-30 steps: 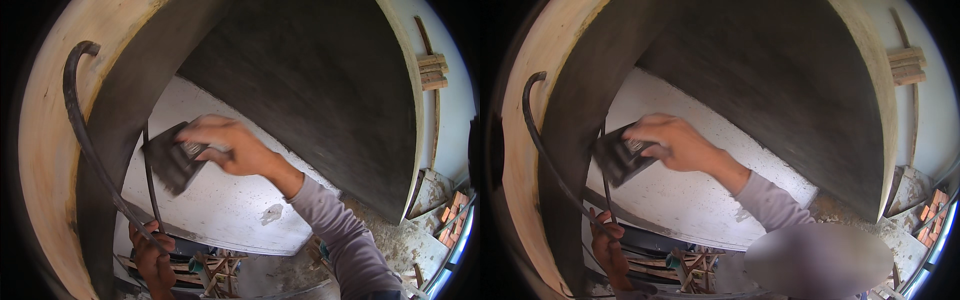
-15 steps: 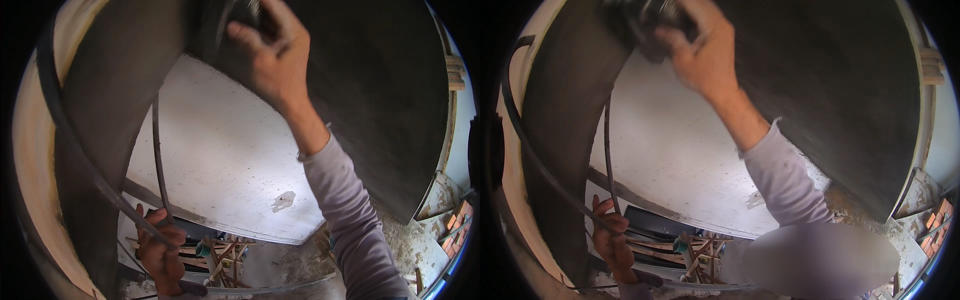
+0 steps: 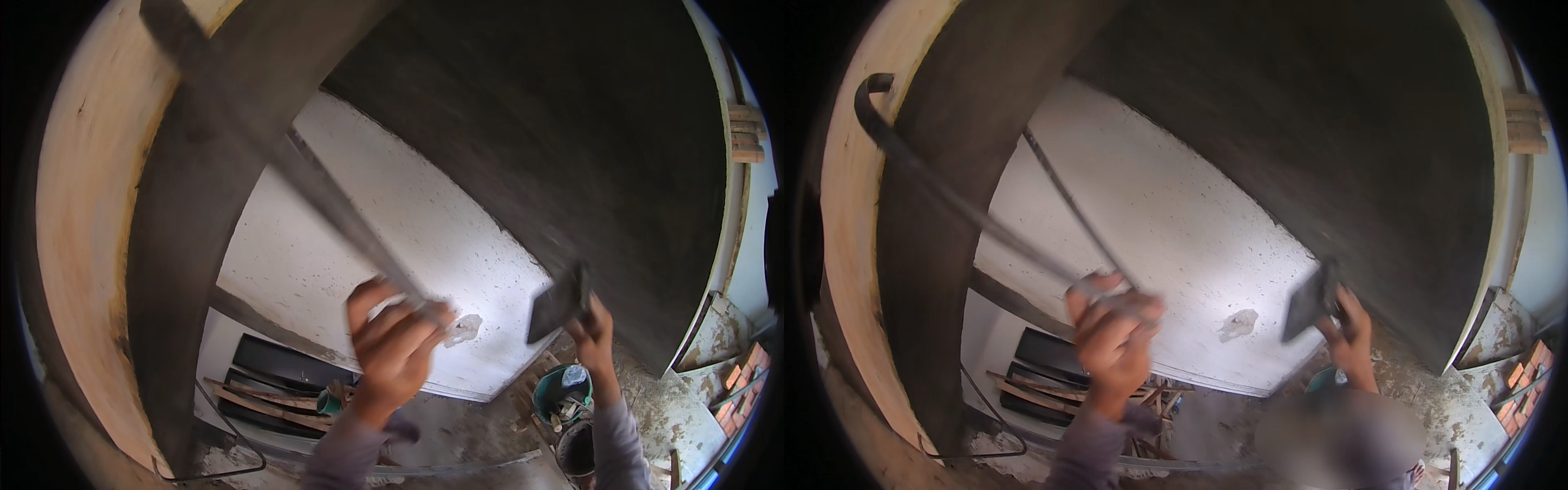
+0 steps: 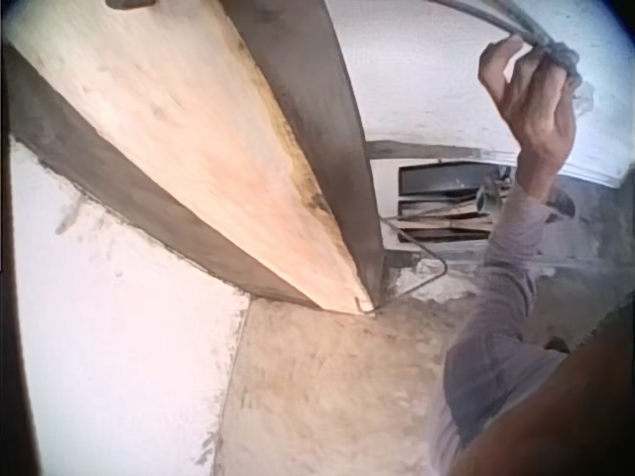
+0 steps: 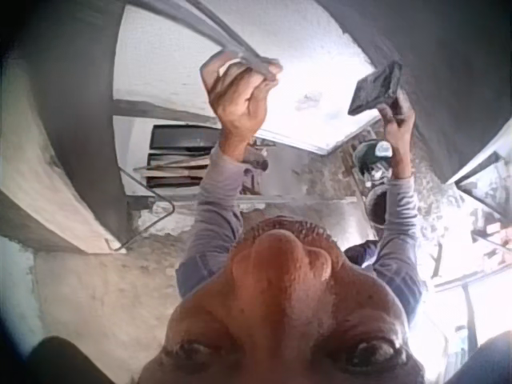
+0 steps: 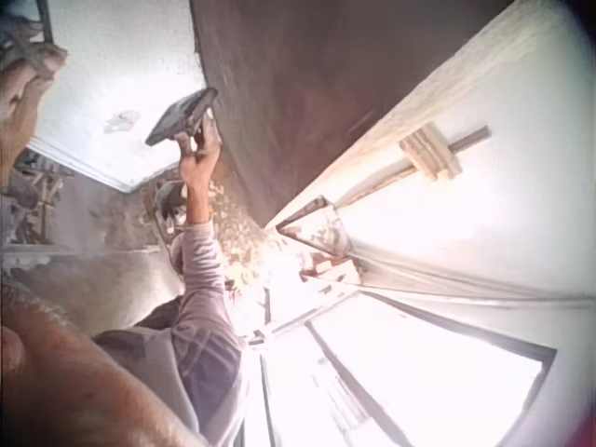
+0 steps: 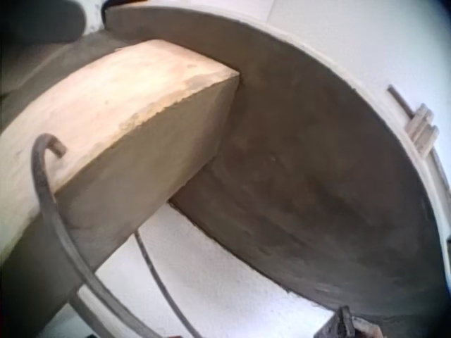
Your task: The person smooths wet plaster onto a wall corner using a trowel, while holding a wooden board as a guide. They repeatedly scoop more plaster from a bucket and apply it to the wall, smoothing the surface with the trowel.
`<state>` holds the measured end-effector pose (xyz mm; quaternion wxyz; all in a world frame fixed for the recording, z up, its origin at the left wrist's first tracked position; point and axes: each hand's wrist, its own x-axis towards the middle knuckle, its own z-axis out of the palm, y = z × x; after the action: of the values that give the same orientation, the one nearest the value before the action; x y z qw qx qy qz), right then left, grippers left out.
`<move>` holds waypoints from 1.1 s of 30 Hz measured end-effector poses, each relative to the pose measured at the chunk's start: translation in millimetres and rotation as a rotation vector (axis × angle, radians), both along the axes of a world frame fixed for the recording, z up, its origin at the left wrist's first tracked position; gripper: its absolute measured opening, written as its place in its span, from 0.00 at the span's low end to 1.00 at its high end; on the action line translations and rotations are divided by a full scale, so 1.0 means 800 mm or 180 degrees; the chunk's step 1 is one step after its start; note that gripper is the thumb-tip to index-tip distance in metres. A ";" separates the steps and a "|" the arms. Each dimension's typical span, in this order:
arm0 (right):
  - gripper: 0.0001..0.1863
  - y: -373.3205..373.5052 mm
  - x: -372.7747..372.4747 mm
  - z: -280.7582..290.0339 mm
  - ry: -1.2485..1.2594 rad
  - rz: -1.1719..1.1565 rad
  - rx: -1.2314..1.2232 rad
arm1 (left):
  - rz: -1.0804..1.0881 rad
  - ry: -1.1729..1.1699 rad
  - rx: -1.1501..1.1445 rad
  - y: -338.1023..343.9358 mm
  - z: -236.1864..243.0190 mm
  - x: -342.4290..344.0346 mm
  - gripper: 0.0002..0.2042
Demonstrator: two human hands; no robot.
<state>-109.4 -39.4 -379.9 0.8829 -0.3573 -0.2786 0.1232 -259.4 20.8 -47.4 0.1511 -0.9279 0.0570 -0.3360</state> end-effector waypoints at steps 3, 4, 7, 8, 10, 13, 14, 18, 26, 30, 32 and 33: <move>0.27 -0.099 -0.073 -0.059 0.0867 0.0340 -0.0579 | -0.0506 -0.0589 0.0090 0.013 -0.039 0.089 0.09; 0.26 -0.126 -0.085 -0.069 0.0517 0.0317 -0.0596 | -0.0849 -0.1005 -0.0071 0.016 -0.056 0.125 0.10; 0.24 -0.177 -0.133 -0.095 0.0959 0.0337 -0.0738 | -0.1110 -0.1113 -0.0033 0.019 -0.079 0.193 0.18; 0.23 -0.184 -0.135 -0.097 0.0993 0.0336 -0.0754 | -0.1108 -0.0988 -0.0033 0.021 -0.085 0.206 0.19; 0.22 -0.200 -0.135 -0.096 0.1005 0.0319 -0.0811 | -0.1050 -0.0931 0.0160 0.026 -0.090 0.221 0.22; 0.17 -0.199 -0.114 -0.080 0.0903 0.0174 -0.0849 | -0.1118 -0.0744 0.0181 0.030 -0.085 0.243 0.25; 0.15 -0.196 -0.108 -0.074 0.0876 0.0102 -0.0842 | -0.1127 -0.0682 0.0138 0.028 -0.081 0.250 0.26; 0.18 -0.208 -0.100 -0.076 0.0728 0.0058 -0.0945 | -0.1135 -0.0519 0.0093 0.024 -0.067 0.280 0.32; 0.23 -0.240 -0.130 -0.094 0.1306 0.0277 -0.0972 | -0.1008 -0.0459 -0.0045 0.012 -0.054 0.316 0.37; 0.23 -0.246 -0.136 -0.094 0.1417 0.0401 -0.1044 | -0.0928 -0.0595 0.0053 0.010 -0.054 0.323 0.36; 0.23 -0.246 -0.134 -0.088 0.1428 0.0531 -0.1006 | -0.0752 -0.0682 0.0137 0.003 -0.052 0.321 0.35; 0.23 -0.246 -0.132 -0.085 0.1417 0.0587 -0.0965 | -0.0786 -0.0651 0.0137 0.003 -0.051 0.322 0.36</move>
<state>-215.3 -235.9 -447.8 0.8440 -0.4226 -0.0875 0.3186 -1.6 23.5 -87.9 0.1336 -0.8713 0.1621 -0.4435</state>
